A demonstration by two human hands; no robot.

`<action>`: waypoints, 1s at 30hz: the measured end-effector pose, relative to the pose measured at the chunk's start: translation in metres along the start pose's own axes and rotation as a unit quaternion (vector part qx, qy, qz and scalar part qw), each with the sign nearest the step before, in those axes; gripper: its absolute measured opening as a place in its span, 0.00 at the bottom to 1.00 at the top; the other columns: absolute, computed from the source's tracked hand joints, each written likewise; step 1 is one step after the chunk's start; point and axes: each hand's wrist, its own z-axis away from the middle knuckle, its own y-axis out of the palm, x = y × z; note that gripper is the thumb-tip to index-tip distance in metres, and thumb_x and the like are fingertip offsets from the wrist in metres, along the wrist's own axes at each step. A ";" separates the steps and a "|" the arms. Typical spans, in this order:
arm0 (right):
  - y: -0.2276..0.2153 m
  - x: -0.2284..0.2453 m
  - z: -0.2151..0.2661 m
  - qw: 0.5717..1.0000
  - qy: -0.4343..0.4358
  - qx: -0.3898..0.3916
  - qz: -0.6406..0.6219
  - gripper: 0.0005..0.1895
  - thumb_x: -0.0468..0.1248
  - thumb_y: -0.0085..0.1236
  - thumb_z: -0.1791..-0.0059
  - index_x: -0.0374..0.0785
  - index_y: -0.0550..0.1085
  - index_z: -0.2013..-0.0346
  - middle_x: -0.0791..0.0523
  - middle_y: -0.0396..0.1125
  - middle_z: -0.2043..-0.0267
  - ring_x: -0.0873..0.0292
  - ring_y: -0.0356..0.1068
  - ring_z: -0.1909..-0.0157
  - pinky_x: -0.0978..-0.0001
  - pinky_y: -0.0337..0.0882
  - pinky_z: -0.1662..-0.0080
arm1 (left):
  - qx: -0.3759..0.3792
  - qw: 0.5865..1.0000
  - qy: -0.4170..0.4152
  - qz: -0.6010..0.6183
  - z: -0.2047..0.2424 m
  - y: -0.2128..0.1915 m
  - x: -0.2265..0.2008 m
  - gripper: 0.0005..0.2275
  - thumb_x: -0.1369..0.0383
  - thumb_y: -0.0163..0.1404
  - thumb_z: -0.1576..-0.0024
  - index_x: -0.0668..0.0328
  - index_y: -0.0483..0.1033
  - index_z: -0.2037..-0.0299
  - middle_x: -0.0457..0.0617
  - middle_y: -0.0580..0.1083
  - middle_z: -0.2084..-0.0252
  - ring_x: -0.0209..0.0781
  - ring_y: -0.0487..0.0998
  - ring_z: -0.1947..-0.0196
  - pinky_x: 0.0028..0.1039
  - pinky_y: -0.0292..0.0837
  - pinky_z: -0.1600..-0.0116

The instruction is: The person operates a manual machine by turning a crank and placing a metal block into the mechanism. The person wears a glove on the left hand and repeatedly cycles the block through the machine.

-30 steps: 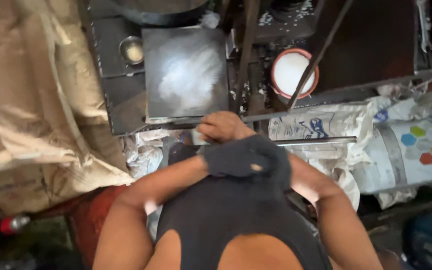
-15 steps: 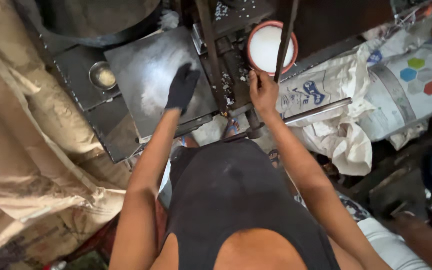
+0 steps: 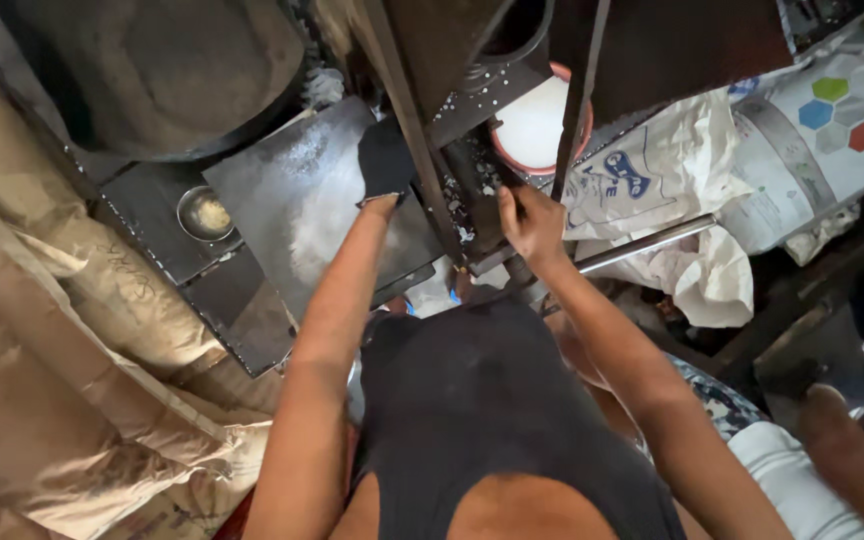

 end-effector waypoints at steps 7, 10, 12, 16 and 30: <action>0.004 0.000 0.000 0.998 0.056 0.017 0.034 0.20 0.41 0.61 0.46 0.34 0.70 0.77 0.47 0.65 0.77 0.43 0.66 0.76 0.54 0.63 0.72 | -0.048 0.988 0.140 -0.048 0.004 0.017 0.019 0.11 0.68 0.48 0.43 0.60 0.79 0.54 0.62 0.79 0.59 0.66 0.78 0.57 0.47 0.73 0.53; 0.004 -0.001 0.001 0.999 0.043 -0.005 0.028 0.18 0.41 0.61 0.46 0.35 0.71 0.76 0.48 0.67 0.76 0.43 0.67 0.75 0.54 0.64 0.71 | -0.065 0.985 0.146 0.067 0.005 0.014 0.025 0.11 0.69 0.50 0.41 0.65 0.79 0.51 0.61 0.79 0.59 0.63 0.80 0.60 0.44 0.75 0.56; 0.005 0.002 0.002 0.998 0.063 0.001 0.018 0.16 0.40 0.62 0.46 0.34 0.73 0.75 0.48 0.67 0.76 0.43 0.68 0.75 0.53 0.65 0.70 | 0.085 0.942 -0.095 0.312 0.014 -0.003 0.031 0.08 0.68 0.51 0.38 0.65 0.79 0.56 0.53 0.75 0.66 0.49 0.74 0.68 0.37 0.70 0.62; -0.027 0.007 0.026 0.994 -0.028 -0.015 -0.109 0.06 0.34 0.57 0.44 0.33 0.77 0.61 0.47 0.72 0.62 0.45 0.71 0.62 0.56 0.70 0.59 | 0.118 0.866 -0.232 0.427 0.072 -0.056 0.047 0.08 0.69 0.49 0.38 0.65 0.76 0.67 0.49 0.74 0.72 0.38 0.74 0.74 0.29 0.73 0.66; -0.022 -0.176 0.122 0.974 -0.044 0.196 0.102 0.17 0.43 0.46 0.46 0.37 0.78 0.53 0.44 0.74 0.56 0.39 0.72 0.55 0.44 0.69 0.52 | -0.132 0.829 -0.436 0.325 0.333 -0.141 0.082 0.11 0.67 0.52 0.39 0.65 0.77 0.52 0.54 0.79 0.62 0.45 0.81 0.66 0.33 0.79 0.58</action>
